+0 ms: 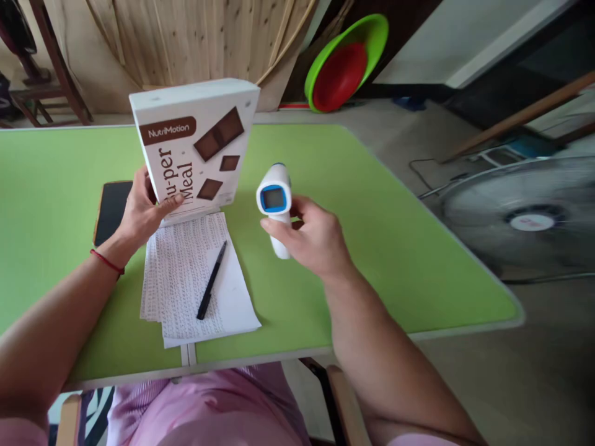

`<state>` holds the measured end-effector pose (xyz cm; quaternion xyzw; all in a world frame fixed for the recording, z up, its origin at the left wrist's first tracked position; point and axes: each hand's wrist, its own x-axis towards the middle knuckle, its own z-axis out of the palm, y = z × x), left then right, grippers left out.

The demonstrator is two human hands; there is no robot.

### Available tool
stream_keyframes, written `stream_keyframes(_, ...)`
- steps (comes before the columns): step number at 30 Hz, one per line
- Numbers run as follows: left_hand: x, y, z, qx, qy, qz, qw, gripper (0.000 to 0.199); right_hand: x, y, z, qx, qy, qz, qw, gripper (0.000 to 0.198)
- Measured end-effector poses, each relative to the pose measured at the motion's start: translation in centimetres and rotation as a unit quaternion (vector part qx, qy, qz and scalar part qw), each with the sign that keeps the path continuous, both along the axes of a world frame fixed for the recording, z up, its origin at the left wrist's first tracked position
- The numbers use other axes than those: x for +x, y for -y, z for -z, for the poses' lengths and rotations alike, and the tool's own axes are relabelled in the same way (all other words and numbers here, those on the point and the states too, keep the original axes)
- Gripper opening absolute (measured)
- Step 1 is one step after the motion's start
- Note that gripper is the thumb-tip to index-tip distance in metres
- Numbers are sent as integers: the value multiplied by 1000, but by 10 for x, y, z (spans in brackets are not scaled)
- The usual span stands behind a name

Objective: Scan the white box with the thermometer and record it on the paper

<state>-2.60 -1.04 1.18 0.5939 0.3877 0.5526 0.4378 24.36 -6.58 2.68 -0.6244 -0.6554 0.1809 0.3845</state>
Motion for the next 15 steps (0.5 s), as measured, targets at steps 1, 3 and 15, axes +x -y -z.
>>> stream_keyframes(1,-2,-2,1,19,-8,-12,1000,61,3,-3,1,-7,60,17,998,29)
stream_keyframes(3,-6,-5,3,48,-34,-34,998,63,6,-6,3,-22,176,32,984,25)
stream_keyframes(15,-17,-15,15,30,-54,-1,998,63,14,-10,10,-117,358,-8,926,18)
